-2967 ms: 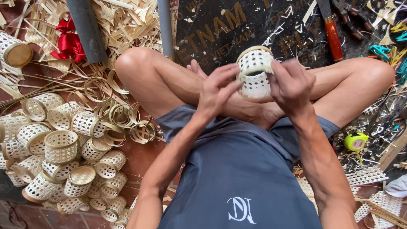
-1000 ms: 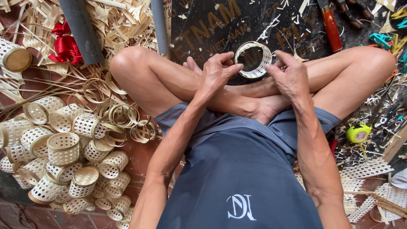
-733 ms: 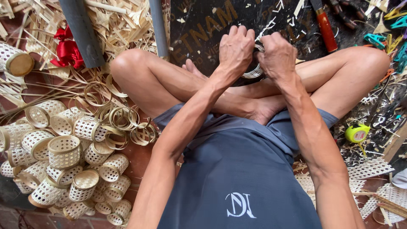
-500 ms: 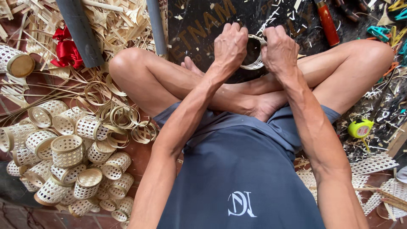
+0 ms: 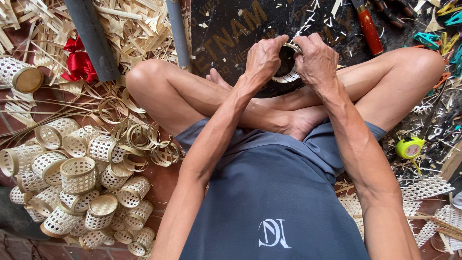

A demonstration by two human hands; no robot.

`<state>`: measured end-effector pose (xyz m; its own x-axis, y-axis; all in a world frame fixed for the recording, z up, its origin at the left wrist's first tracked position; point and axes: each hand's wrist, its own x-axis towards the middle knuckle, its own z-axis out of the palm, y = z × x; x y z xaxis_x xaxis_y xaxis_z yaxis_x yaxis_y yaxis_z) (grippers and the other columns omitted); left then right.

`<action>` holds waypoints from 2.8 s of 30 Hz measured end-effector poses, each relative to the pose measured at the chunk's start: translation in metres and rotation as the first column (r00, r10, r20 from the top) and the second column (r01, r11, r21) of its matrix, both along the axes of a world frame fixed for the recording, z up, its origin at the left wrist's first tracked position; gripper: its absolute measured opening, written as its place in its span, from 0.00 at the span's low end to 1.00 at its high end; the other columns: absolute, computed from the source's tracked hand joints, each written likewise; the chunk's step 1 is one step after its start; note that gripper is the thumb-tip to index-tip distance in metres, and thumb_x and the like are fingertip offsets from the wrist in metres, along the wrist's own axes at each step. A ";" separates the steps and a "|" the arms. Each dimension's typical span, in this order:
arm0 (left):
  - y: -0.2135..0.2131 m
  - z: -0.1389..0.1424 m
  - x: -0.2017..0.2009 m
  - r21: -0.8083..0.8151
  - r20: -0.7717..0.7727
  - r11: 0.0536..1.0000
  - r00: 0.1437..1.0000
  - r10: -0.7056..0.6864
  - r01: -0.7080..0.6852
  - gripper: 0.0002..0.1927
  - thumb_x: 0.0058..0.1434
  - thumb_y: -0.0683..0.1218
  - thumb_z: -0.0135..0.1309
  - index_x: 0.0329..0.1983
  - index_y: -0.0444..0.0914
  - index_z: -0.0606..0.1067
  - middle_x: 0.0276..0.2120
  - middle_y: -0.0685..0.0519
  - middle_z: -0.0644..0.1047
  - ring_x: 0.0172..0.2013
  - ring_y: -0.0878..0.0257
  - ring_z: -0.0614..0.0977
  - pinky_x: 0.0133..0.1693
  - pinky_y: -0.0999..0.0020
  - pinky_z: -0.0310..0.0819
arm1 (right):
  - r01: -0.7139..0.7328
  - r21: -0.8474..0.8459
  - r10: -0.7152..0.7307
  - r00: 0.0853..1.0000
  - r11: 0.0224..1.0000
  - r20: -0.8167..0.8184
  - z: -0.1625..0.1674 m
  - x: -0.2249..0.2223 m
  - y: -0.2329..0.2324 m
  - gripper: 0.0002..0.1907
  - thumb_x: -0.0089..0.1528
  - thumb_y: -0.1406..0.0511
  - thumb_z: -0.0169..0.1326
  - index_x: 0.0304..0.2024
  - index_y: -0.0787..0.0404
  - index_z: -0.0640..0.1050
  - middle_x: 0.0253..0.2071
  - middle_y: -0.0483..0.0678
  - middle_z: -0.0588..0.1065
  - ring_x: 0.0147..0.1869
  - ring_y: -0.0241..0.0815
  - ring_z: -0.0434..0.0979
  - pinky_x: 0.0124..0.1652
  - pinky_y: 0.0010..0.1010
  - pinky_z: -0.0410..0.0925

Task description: The person sits cross-legged on the floor and assembles woven bamboo lampshade baskets. They apply glue from a squeeze bottle to a woven mesh panel, press the mesh onto a bamboo rim, trim and cut bamboo strips with shears, wrap a strip around the rim, and use pliers to secure the joint, finishing a lampshade body.

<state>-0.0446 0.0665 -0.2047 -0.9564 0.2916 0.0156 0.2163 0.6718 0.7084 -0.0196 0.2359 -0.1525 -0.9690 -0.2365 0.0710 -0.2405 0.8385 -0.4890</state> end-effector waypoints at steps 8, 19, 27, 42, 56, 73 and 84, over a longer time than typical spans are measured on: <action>0.001 0.005 -0.002 -0.079 0.024 0.996 0.998 -0.049 0.051 0.12 0.58 0.35 0.48 0.44 0.37 0.75 0.30 0.38 0.80 0.35 0.39 0.83 0.35 0.45 0.77 | -0.097 0.189 0.115 0.989 0.977 -0.088 -0.003 -0.012 -0.003 0.09 0.62 0.64 0.63 0.31 0.60 0.77 0.33 0.51 0.75 0.38 0.51 0.79 0.32 0.43 0.70; -0.008 0.011 0.020 -0.019 0.082 0.996 0.993 0.086 -0.084 0.01 0.63 0.36 0.45 0.36 0.31 0.68 0.24 0.35 0.76 0.27 0.37 0.81 0.29 0.44 0.73 | -0.026 0.216 0.046 0.995 0.976 -0.091 0.009 -0.013 -0.016 0.10 0.65 0.64 0.61 0.31 0.62 0.78 0.30 0.53 0.76 0.30 0.50 0.80 0.27 0.41 0.70; -0.015 0.006 0.034 0.107 -0.064 0.972 0.974 0.217 -0.209 0.07 0.63 0.37 0.45 0.44 0.32 0.68 0.26 0.35 0.77 0.29 0.35 0.80 0.31 0.42 0.72 | -0.002 0.190 0.016 0.997 0.982 -0.074 0.011 -0.012 -0.024 0.16 0.68 0.59 0.61 0.30 0.63 0.80 0.29 0.56 0.77 0.28 0.55 0.80 0.27 0.44 0.70; -0.030 0.006 0.033 0.163 0.157 0.970 0.975 0.156 -0.181 0.12 0.72 0.47 0.52 0.52 0.35 0.72 0.37 0.38 0.81 0.38 0.40 0.82 0.37 0.48 0.75 | 0.037 0.266 -0.018 0.997 0.963 -0.073 0.002 -0.006 -0.029 0.23 0.74 0.53 0.56 0.30 0.63 0.80 0.29 0.58 0.78 0.28 0.57 0.80 0.27 0.46 0.70; -0.044 -0.002 0.052 0.470 0.800 0.503 0.591 0.103 -0.725 0.14 0.58 0.39 0.64 0.44 0.28 0.75 0.30 0.48 0.81 0.28 0.63 0.85 0.29 0.70 0.84 | 0.670 -0.674 -0.022 0.714 0.310 0.700 -0.017 0.040 -0.002 0.11 0.65 0.72 0.62 0.46 0.70 0.74 0.34 0.51 0.77 0.34 0.41 0.84 0.33 0.31 0.81; -0.066 -0.004 0.047 0.518 0.766 0.489 0.635 0.101 -0.702 0.19 0.60 0.41 0.63 0.52 0.27 0.74 0.36 0.48 0.82 0.35 0.62 0.85 0.37 0.70 0.84 | 0.566 -0.625 -0.190 0.804 0.537 0.564 -0.023 0.005 0.015 0.06 0.67 0.71 0.59 0.45 0.69 0.79 0.34 0.47 0.80 0.33 0.34 0.81 0.34 0.25 0.76; -0.177 0.055 -0.064 0.081 0.049 0.884 0.888 0.458 -0.460 0.09 0.62 0.44 0.60 0.41 0.33 0.82 0.37 0.44 0.81 0.36 0.53 0.84 0.41 0.59 0.78 | 0.223 -0.258 -0.239 0.971 0.940 -0.029 0.002 -0.114 0.050 0.08 0.67 0.66 0.60 0.44 0.65 0.84 0.37 0.55 0.81 0.38 0.45 0.82 0.40 0.35 0.73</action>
<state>-0.1090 -0.1104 -0.1494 -0.9833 -0.1817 -0.0074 -0.1215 0.6262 0.7702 -0.1337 0.2863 -0.1507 -0.9872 0.0262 0.1572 -0.0892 0.7263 -0.6815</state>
